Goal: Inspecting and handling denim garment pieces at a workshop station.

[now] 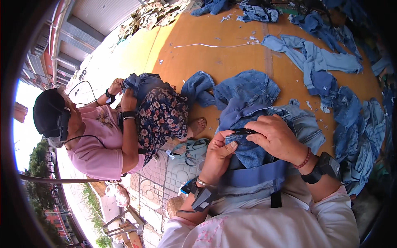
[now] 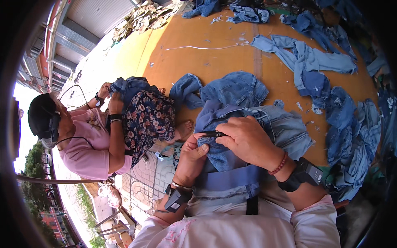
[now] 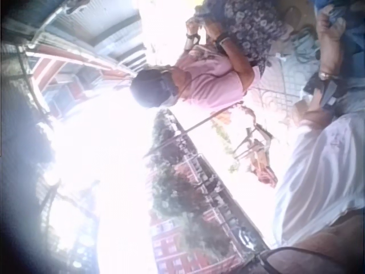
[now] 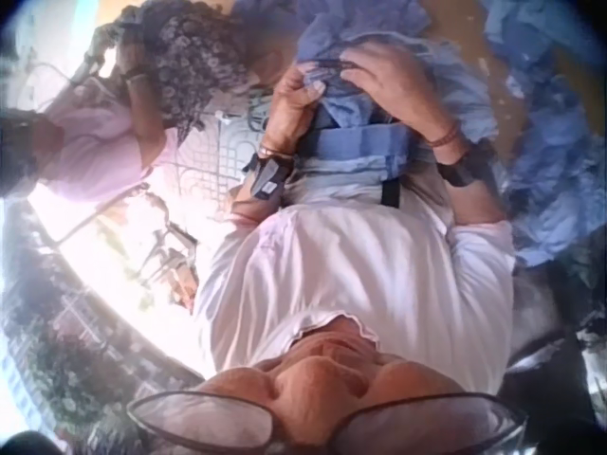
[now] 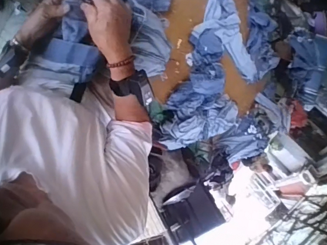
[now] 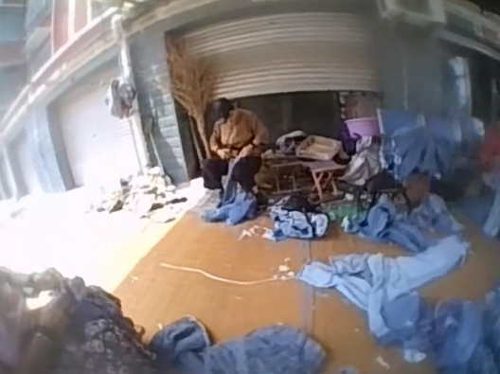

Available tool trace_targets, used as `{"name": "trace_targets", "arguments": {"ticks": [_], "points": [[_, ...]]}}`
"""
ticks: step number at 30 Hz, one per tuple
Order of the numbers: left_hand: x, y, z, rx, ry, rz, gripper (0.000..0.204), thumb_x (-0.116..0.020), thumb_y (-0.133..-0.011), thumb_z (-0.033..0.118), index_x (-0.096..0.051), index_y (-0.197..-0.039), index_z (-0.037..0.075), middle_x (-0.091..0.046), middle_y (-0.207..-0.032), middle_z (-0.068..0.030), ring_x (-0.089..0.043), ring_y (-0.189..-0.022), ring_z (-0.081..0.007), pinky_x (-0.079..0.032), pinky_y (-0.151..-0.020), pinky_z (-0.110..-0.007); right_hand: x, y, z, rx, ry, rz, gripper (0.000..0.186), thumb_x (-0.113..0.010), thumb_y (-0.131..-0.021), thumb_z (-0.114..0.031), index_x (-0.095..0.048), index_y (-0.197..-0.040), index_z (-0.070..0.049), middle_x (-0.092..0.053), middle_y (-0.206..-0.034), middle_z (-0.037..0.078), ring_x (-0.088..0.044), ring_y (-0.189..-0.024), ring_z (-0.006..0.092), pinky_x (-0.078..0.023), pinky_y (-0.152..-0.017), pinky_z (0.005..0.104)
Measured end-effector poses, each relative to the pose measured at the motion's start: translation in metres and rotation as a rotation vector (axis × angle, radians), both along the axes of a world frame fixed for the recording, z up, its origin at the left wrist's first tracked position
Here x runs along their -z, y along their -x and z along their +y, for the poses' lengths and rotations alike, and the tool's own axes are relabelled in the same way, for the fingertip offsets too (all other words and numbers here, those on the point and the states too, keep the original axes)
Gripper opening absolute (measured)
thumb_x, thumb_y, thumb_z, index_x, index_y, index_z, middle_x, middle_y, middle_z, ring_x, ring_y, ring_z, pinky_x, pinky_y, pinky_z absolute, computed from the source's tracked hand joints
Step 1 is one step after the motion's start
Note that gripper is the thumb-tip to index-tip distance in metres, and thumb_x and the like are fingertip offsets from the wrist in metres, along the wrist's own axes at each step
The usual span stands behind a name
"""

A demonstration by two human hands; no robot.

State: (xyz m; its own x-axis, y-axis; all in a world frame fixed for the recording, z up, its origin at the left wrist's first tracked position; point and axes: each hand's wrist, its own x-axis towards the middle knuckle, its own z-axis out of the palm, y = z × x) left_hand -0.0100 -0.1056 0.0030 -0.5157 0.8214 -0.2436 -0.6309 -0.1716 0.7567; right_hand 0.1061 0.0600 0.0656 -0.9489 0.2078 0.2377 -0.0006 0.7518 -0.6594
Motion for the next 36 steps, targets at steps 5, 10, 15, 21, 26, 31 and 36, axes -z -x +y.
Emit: {"name": "trace_targets", "arguments": {"ticks": [5, 10, 15, 21, 26, 31, 36], "points": [[0.003, 0.0, 0.0, -0.001, -0.009, -0.01, 0.027, -0.064, -0.082, 0.002, -0.057, -0.108, 0.006, -0.06, -0.083, 0.0011, -0.051, -0.068, -0.0051, -0.04, -0.062, -0.018, 0.005, -0.008, -0.005, 0.054, -0.056, 0.024, 0.026, -0.064, -0.08, -0.026, -0.06, -0.1, -0.012, -0.054, -0.079, 0.004, -0.054, -0.078, 0.0215, -0.038, -0.071, 0.036], [0.002, 0.0, 0.0, -0.008, -0.004, -0.023, 0.026, -0.064, -0.082, 0.003, -0.058, -0.107, 0.006, -0.06, -0.082, 0.0013, -0.051, -0.066, -0.0048, -0.04, -0.06, -0.017, 0.005, -0.008, -0.01, 0.077, -0.156, 0.018, 0.027, -0.064, -0.079, -0.028, -0.06, -0.101, -0.013, -0.052, -0.075, 0.002, -0.054, -0.076, 0.0198, -0.037, -0.069, 0.035], [0.004, 0.0, 0.0, 0.012, -0.002, 0.002, 0.026, -0.065, -0.081, 0.003, -0.058, -0.106, 0.005, -0.06, -0.082, 0.0013, -0.05, -0.066, -0.0044, -0.039, -0.059, -0.016, 0.01, -0.005, -0.011, 0.049, -0.213, 0.06, 0.021, -0.064, -0.079, -0.026, -0.058, -0.094, -0.013, -0.052, -0.075, 0.002, -0.053, -0.076, 0.0204, -0.037, -0.069, 0.0353], [0.005, 0.001, 0.001, 0.035, -0.008, -0.011, 0.025, -0.065, -0.081, 0.004, -0.057, -0.105, 0.004, -0.06, -0.082, 0.0008, -0.05, -0.066, -0.0047, -0.039, -0.059, -0.017, 0.014, -0.002, -0.012, 0.03, -0.226, 0.119, 0.02, -0.064, -0.078, -0.025, -0.058, -0.093, -0.012, -0.052, -0.074, 0.003, -0.054, -0.075, 0.0211, -0.037, -0.07, 0.0349], [0.008, 0.003, -0.001, 0.043, -0.013, -0.011, 0.025, -0.065, -0.082, 0.004, -0.057, -0.105, 0.003, -0.06, -0.085, -0.0001, -0.05, -0.068, -0.0058, -0.04, -0.062, -0.018, 0.018, 0.0, -0.011, 0.015, -0.198, 0.12, 0.02, -0.064, -0.078, -0.024, -0.059, -0.092, -0.011, -0.052, -0.073, 0.003, -0.054, -0.075, 0.0208, -0.038, -0.07, 0.035], [0.005, 0.001, 0.0, 0.048, -0.017, -0.007, 0.026, -0.066, -0.081, 0.004, -0.057, -0.106, 0.003, -0.061, -0.087, -0.0005, -0.051, -0.07, -0.0062, -0.041, -0.063, -0.019, 0.019, 0.0, -0.009, 0.001, -0.196, 0.116, 0.019, -0.064, -0.078, -0.024, -0.06, -0.092, -0.011, -0.052, -0.074, 0.003, -0.054, -0.076, 0.0206, -0.038, -0.07, 0.0349], [0.009, 0.002, -0.001, 0.039, -0.024, -0.015, 0.027, -0.066, -0.08, 0.004, -0.057, -0.106, 0.003, -0.061, -0.087, -0.0008, -0.052, -0.07, -0.0063, -0.041, -0.063, -0.019, 0.021, 0.002, -0.009, -0.01, -0.171, 0.114, 0.019, -0.064, -0.079, -0.023, -0.06, -0.092, -0.01, -0.054, -0.075, 0.003, -0.055, -0.076, 0.0207, -0.038, -0.07, 0.0351]]}}
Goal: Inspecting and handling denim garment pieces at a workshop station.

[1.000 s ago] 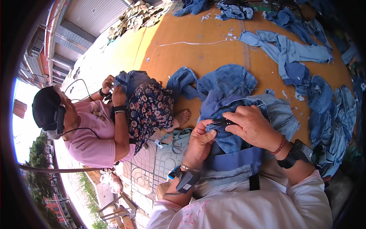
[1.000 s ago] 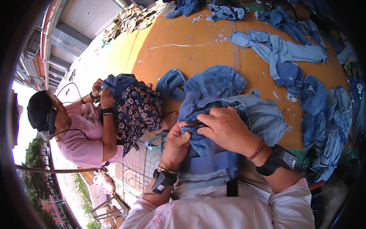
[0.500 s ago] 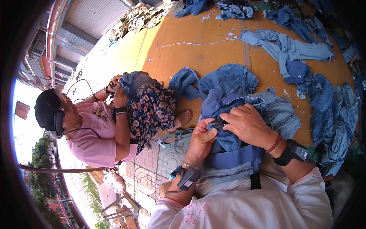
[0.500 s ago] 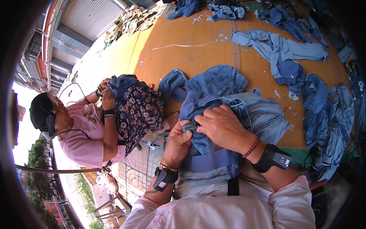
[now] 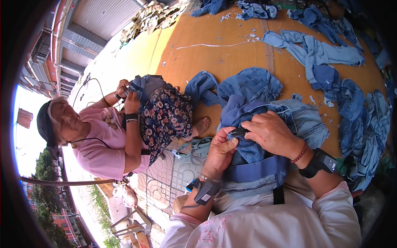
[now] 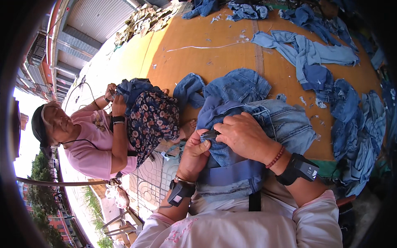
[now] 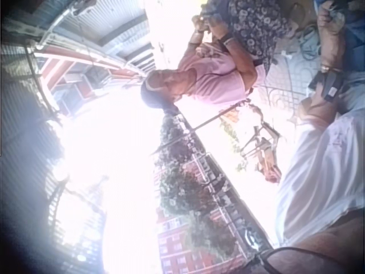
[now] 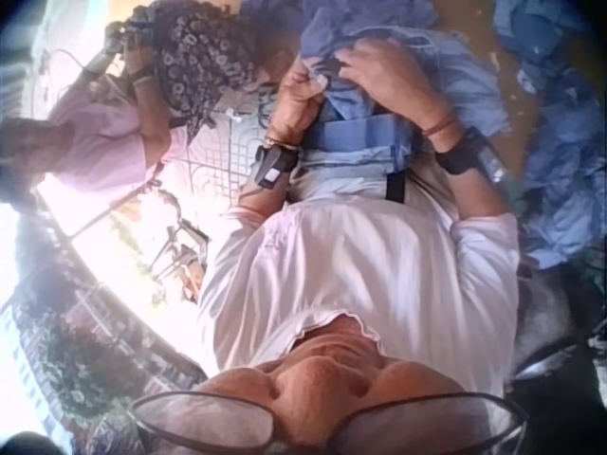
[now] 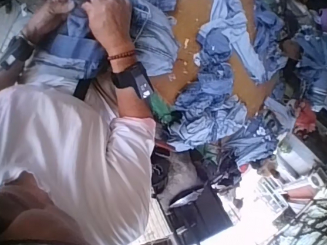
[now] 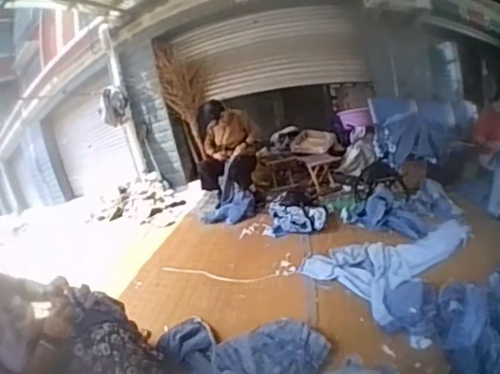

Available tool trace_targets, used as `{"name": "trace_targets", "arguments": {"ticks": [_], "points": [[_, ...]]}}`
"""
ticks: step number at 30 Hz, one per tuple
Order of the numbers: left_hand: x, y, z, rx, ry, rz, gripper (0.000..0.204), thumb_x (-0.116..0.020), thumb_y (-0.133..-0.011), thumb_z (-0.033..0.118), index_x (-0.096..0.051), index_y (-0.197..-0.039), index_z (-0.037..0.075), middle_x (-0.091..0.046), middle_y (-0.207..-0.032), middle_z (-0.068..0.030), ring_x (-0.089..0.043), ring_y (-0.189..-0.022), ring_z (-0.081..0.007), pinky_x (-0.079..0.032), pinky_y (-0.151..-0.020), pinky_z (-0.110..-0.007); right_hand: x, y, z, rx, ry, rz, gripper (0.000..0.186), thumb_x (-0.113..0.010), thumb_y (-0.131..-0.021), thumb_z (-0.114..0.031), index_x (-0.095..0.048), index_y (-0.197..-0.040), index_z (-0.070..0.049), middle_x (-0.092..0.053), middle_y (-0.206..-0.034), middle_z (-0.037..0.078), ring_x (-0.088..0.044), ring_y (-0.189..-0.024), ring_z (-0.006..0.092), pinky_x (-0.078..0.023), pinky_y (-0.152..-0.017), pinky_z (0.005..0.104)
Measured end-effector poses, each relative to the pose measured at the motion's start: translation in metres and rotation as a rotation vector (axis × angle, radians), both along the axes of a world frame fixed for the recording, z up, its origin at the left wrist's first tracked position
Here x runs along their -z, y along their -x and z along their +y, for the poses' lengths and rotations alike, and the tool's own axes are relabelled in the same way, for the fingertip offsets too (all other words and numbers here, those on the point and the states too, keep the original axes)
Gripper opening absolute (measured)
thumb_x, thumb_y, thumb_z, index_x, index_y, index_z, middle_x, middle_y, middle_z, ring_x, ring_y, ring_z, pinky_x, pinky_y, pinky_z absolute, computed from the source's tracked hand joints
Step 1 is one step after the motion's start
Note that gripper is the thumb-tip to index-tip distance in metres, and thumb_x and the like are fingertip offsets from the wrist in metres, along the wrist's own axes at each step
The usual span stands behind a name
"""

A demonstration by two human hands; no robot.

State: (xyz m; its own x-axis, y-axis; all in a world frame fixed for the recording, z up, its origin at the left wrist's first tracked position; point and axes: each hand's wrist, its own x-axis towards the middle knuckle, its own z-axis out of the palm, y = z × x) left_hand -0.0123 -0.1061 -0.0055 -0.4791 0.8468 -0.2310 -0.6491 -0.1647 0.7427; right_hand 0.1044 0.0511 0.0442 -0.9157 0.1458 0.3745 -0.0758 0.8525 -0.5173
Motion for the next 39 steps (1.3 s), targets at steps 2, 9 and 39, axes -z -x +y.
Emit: {"name": "trace_targets", "arguments": {"ticks": [2, 9, 39], "points": [[0.001, 0.0, 0.0, 0.004, 0.0, -0.002, 0.027, -0.066, -0.08, 0.003, -0.057, -0.106, 0.003, -0.061, -0.087, -0.0009, -0.052, -0.07, -0.0064, -0.042, -0.063, -0.019, -0.001, 0.0, 0.0, -0.004, -0.009, -0.009, 0.02, -0.064, -0.079, -0.023, -0.06, -0.093, -0.01, -0.054, -0.075, 0.003, -0.055, -0.076, 0.0208, -0.038, -0.07, 0.0352], [0.0, 0.0, 0.0, 0.0, 0.002, -0.011, 0.026, -0.066, -0.08, 0.002, -0.058, -0.104, 0.003, -0.061, -0.084, -0.0008, -0.052, -0.068, -0.0065, -0.042, -0.062, -0.018, 0.001, 0.001, 0.002, -0.013, 0.001, -0.005, 0.018, -0.063, -0.079, -0.023, -0.061, -0.091, -0.01, -0.054, -0.074, 0.004, -0.055, -0.076, 0.0215, -0.038, -0.07, 0.0356], [0.0, -0.002, -0.001, -0.022, -0.034, -0.038, 0.025, -0.063, -0.082, 0.001, -0.057, -0.106, 0.006, -0.061, -0.083, -0.0001, -0.053, -0.067, -0.0059, -0.042, -0.061, -0.018, 0.004, -0.003, 0.016, -0.02, 0.296, 0.07, 0.023, -0.067, -0.076, -0.017, -0.064, -0.093, -0.002, -0.057, -0.075, 0.009, -0.056, -0.072, 0.0267, -0.043, -0.066, 0.0363]]}}
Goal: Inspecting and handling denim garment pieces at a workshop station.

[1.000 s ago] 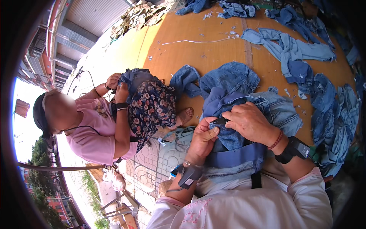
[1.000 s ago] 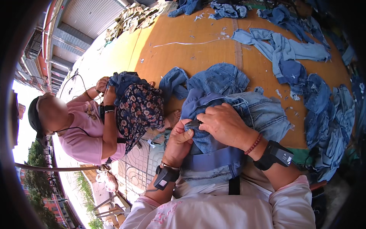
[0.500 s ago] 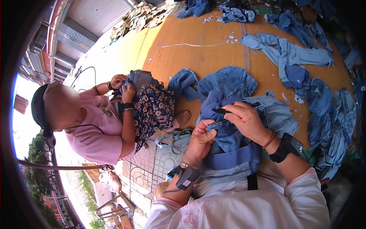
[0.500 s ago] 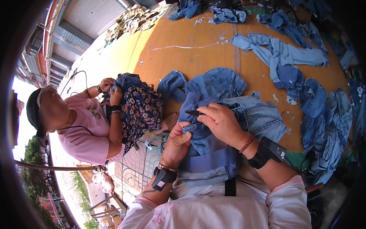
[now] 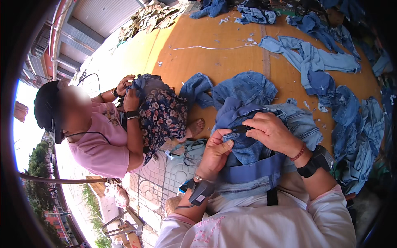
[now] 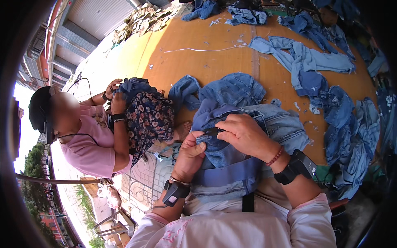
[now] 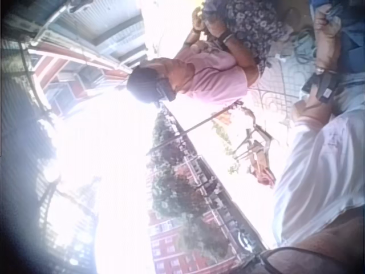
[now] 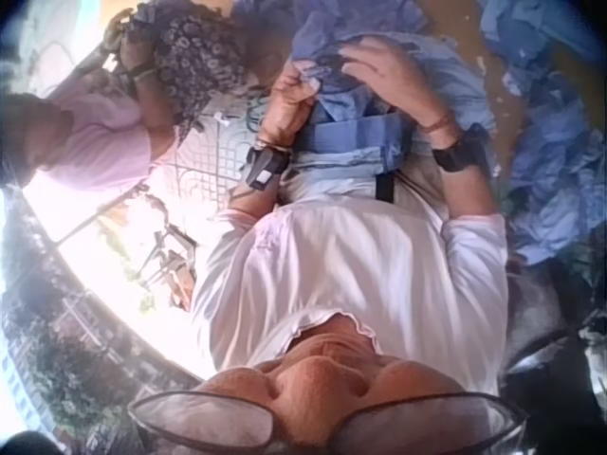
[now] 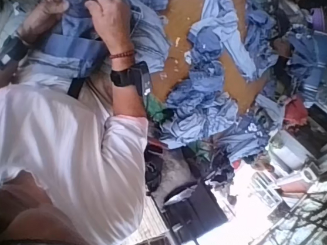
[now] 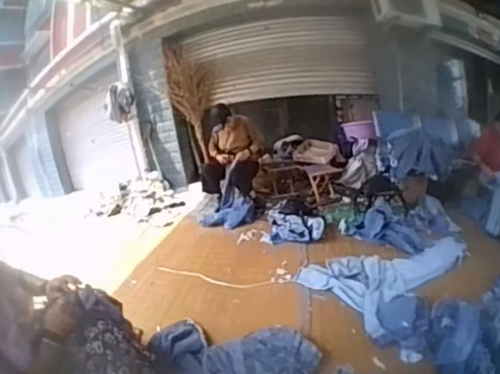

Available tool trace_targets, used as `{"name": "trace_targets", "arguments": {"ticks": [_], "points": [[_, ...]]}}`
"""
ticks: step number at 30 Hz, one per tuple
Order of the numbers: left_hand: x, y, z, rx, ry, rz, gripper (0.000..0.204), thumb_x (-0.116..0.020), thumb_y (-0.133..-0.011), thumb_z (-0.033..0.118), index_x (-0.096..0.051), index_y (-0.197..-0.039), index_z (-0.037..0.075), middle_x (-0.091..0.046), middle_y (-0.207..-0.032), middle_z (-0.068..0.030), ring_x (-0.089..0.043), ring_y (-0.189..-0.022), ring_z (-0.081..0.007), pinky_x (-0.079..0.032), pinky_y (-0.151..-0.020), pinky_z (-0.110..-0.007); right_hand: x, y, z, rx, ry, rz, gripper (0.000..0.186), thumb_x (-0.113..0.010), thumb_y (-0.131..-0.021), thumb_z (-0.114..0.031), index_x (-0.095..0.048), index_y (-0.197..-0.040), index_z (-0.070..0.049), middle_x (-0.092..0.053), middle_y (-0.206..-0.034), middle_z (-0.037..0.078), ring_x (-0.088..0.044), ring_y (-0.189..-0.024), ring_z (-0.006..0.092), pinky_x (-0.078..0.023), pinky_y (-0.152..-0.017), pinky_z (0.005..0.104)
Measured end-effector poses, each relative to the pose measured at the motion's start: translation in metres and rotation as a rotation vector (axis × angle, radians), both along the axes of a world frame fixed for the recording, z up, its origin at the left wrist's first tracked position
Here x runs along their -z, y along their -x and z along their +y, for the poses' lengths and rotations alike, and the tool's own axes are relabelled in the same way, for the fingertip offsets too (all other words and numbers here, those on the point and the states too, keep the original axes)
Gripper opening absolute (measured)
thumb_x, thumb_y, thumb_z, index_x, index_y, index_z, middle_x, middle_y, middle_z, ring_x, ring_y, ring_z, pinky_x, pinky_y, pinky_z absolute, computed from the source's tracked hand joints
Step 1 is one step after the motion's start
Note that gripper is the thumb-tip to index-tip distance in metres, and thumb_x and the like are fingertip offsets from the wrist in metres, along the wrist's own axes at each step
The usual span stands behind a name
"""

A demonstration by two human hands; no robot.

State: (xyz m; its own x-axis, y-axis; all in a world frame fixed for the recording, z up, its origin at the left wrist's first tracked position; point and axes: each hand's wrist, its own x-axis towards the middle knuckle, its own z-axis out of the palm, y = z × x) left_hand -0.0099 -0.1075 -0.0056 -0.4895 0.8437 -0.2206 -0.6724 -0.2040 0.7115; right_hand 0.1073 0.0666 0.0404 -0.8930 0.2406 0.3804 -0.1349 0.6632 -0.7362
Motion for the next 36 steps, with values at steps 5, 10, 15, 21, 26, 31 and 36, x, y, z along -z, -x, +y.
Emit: {"name": "trace_targets", "arguments": {"ticks": [5, 10, 15, 21, 26, 31, 36], "points": [[-0.003, -0.001, 0.0, -0.001, 0.007, 0.08, 0.024, -0.062, -0.082, -0.001, -0.057, -0.105, 0.005, -0.06, -0.084, 0.0005, -0.051, -0.069, -0.0045, -0.041, -0.062, -0.017, -0.009, 0.001, -0.006, -0.011, -0.079, -0.03, 0.021, -0.067, -0.077, -0.018, -0.063, -0.094, -0.006, -0.056, -0.075, 0.006, -0.055, -0.074, 0.0243, -0.04, -0.071, 0.0353], [-0.006, -0.002, 0.0, 0.001, 0.004, 0.135, 0.023, -0.061, -0.082, -0.003, -0.057, -0.104, 0.002, -0.062, -0.09, -0.0015, -0.053, -0.074, -0.0051, -0.042, -0.067, -0.018, -0.009, 0.005, -0.011, -0.053, -0.145, -0.051, 0.02, -0.066, -0.077, -0.019, -0.063, -0.093, -0.007, -0.055, -0.073, 0.005, -0.054, -0.073, 0.0229, -0.038, -0.071, 0.0346], [-0.008, -0.003, -0.001, 0.021, -0.019, 0.168, 0.023, -0.059, -0.082, -0.006, -0.057, -0.104, -0.001, -0.062, -0.097, -0.0049, -0.056, -0.085, -0.0085, -0.045, -0.076, -0.021, -0.01, 0.004, -0.011, -0.044, -0.204, -0.067, 0.018, -0.066, -0.077, -0.018, -0.063, -0.092, -0.008, -0.054, -0.073, 0.004, -0.054, -0.074, 0.0219, -0.037, -0.071, 0.0339], [-0.001, -0.001, -0.004, 0.019, -0.021, 0.189, 0.026, -0.058, -0.081, -0.009, -0.056, -0.105, -0.001, -0.062, -0.099, -0.0059, -0.056, -0.088, -0.0097, -0.045, -0.08, -0.022, -0.013, 0.005, -0.014, -0.057, -0.263, -0.064, 0.018, -0.066, -0.076, -0.018, -0.062, -0.091, -0.009, -0.052, -0.071, 0.004, -0.054, -0.074, 0.021, -0.036, -0.069, 0.0343], [-0.006, -0.004, -0.002, 0.01, 0.007, 0.233, 0.027, -0.059, -0.081, -0.009, -0.056, -0.106, -0.001, -0.061, -0.098, -0.0044, -0.056, -0.088, -0.0088, -0.045, -0.079, -0.022, -0.015, 0.005, -0.014, -0.057, -0.298, -0.072, 0.018, -0.067, -0.076, -0.016, -0.062, -0.091, -0.008, -0.052, -0.071, 0.004, -0.053, -0.073, 0.0203, -0.036, -0.07, 0.0336], [-0.004, -0.003, -0.003, 0.019, -0.002, 0.236, 0.026, -0.058, -0.081, -0.009, -0.056, -0.106, 0.0, -0.061, -0.098, -0.0031, -0.055, -0.089, -0.0086, -0.045, -0.08, -0.022, -0.013, 0.007, -0.013, -0.049, -0.323, -0.013, 0.014, -0.067, -0.075, -0.014, -0.063, -0.087, -0.008, -0.054, -0.07, 0.004, -0.054, -0.069, 0.0219, -0.037, -0.066, 0.0346], [-0.005, -0.005, -0.003, 0.014, -0.005, 0.238, 0.027, -0.057, -0.082, -0.01, -0.056, -0.106, 0.001, -0.06, -0.1, -0.0025, -0.054, -0.091, -0.0083, -0.044, -0.081, -0.022, -0.011, 0.002, -0.01, 0.257, 0.317, 0.01, 0.017, -0.066, -0.079, -0.011, -0.063, -0.09, 0.001, -0.058, -0.074, 0.008, -0.057, -0.065, 0.0221, -0.044, -0.06, 0.033]]}}
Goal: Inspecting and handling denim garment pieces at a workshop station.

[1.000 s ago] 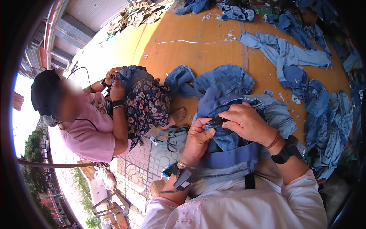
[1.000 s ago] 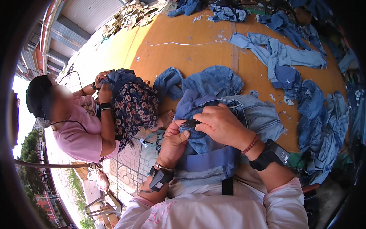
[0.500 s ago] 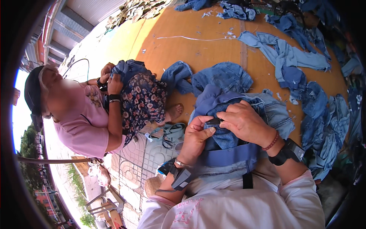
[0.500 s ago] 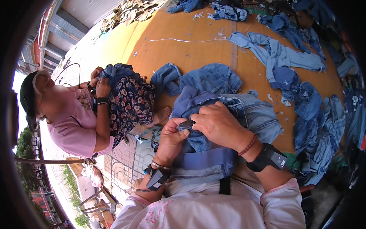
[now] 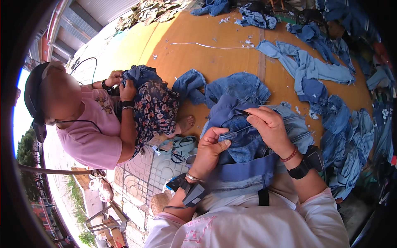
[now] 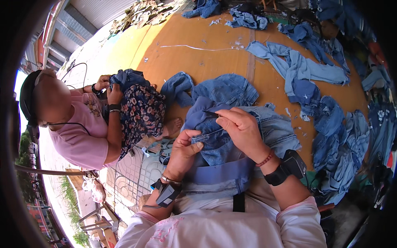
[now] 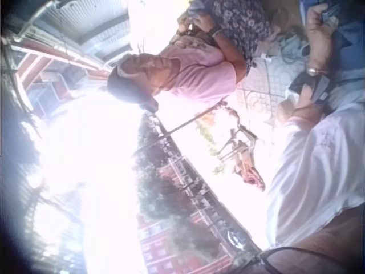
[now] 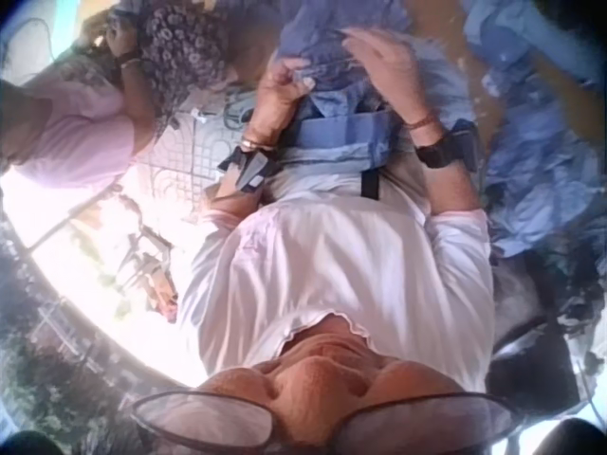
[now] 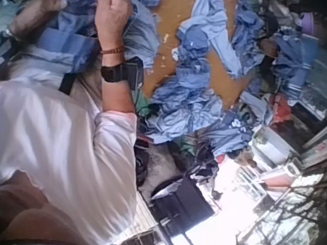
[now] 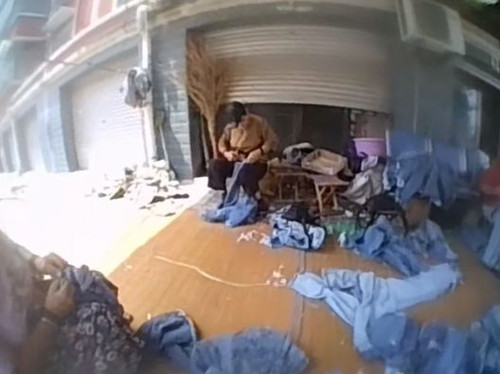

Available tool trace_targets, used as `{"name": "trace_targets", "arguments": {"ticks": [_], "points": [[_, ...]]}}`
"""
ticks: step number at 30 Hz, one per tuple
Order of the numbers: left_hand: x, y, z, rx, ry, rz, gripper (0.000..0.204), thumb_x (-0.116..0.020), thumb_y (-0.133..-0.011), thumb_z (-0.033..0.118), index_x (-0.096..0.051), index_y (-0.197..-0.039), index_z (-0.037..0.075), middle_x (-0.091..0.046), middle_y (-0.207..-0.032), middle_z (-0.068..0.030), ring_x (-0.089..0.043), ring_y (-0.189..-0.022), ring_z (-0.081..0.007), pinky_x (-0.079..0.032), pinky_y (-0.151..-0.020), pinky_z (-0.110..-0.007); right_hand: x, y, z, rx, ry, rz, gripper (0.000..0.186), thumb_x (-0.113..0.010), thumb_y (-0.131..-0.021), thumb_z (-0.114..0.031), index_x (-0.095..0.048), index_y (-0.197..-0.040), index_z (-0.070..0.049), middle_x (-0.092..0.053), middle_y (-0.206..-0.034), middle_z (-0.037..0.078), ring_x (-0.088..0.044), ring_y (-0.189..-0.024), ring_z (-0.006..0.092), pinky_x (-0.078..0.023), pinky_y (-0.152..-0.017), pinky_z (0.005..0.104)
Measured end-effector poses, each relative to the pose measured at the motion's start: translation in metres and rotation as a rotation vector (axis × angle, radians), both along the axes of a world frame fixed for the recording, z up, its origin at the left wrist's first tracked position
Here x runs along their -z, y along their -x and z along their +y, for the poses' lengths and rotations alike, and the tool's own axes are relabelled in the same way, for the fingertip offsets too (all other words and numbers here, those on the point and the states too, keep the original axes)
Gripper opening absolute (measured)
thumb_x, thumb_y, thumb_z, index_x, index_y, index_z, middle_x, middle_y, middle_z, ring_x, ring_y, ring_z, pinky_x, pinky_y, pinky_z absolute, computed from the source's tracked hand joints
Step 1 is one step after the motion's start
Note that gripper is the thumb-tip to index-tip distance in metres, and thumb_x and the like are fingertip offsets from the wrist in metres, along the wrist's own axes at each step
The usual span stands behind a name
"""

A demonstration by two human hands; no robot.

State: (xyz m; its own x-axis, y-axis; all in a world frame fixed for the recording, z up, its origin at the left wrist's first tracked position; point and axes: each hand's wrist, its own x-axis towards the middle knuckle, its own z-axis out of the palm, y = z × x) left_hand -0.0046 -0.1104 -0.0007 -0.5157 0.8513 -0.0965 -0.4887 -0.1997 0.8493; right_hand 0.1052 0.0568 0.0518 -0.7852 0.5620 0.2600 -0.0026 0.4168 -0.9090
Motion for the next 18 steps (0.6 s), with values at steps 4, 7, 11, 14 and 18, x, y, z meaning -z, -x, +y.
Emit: {"name": "trace_targets", "arguments": {"ticks": [4, 7, 11, 14, 18], "points": [[0.0, 0.0, 0.001, -0.01, -0.012, 0.0, 0.028, -0.062, -0.08, -0.004, -0.056, -0.106, 0.003, -0.062, -0.098, -0.0023, -0.056, -0.087, -0.0089, -0.044, -0.08, -0.023, -0.001, -0.002, -0.006, -0.099, -0.087, 0.022, 0.02, -0.067, -0.078, -0.011, -0.062, -0.094, -0.001, -0.059, -0.079, 0.008, -0.057, -0.069, 0.0218, -0.045, -0.063, 0.0319], [-0.008, 0.005, -0.003, 0.019, -0.008, -0.063, 0.03, -0.063, -0.08, -0.002, -0.055, -0.108, 0.003, -0.061, -0.096, -0.0018, -0.056, -0.084, -0.0085, -0.044, -0.077, -0.022, -0.004, -0.002, -0.006, -0.11, -0.089, -0.041, 0.024, -0.069, -0.075, -0.014, -0.061, -0.094, -0.001, -0.058, -0.084, 0.011, -0.058, -0.075, 0.0242, -0.047, -0.067, 0.0327], [-0.012, 0.01, -0.007, 0.086, -0.018, -0.177, 0.029, -0.06, -0.082, -0.005, -0.054, -0.108, 0.003, -0.059, -0.099, -0.0015, -0.054, -0.086, -0.0069, -0.045, -0.076, -0.021, 0.003, 0.001, -0.008, -0.259, -0.173, -0.142, 0.033, -0.073, -0.07, -0.016, -0.058, -0.094, -0.001, -0.058, -0.086, 0.012, -0.058, -0.077, 0.0268, -0.047, -0.07, 0.0341], [-0.013, 0.004, -0.005, 0.043, -0.006, -0.051, 0.027, -0.061, -0.082, -0.002, -0.053, -0.107, 0.003, -0.06, -0.093, -0.0012, -0.054, -0.079, -0.0069, -0.043, -0.071, -0.019, 0.0, -0.001, -0.014, -0.272, -0.176, -0.088, 0.037, -0.075, -0.067, -0.017, -0.058, -0.096, -0.001, -0.058, -0.087, 0.011, -0.058, -0.077, 0.0274, -0.047, -0.069, 0.0348], [-0.005, 0.001, -0.002, 0.027, 0.007, 0.081, 0.025, -0.061, -0.082, -0.002, -0.053, -0.105, 0.004, -0.06, -0.093, -0.0015, -0.054, -0.079, -0.0075, -0.043, -0.073, -0.019, 0.005, 0.0, -0.014, -0.299, -0.083, -0.254, 0.042, -0.077, -0.064, -0.018, -0.057, -0.098, -0.003, -0.057, -0.092, 0.013, -0.059, -0.082, 0.0267, -0.047, -0.073, 0.0347]]}}
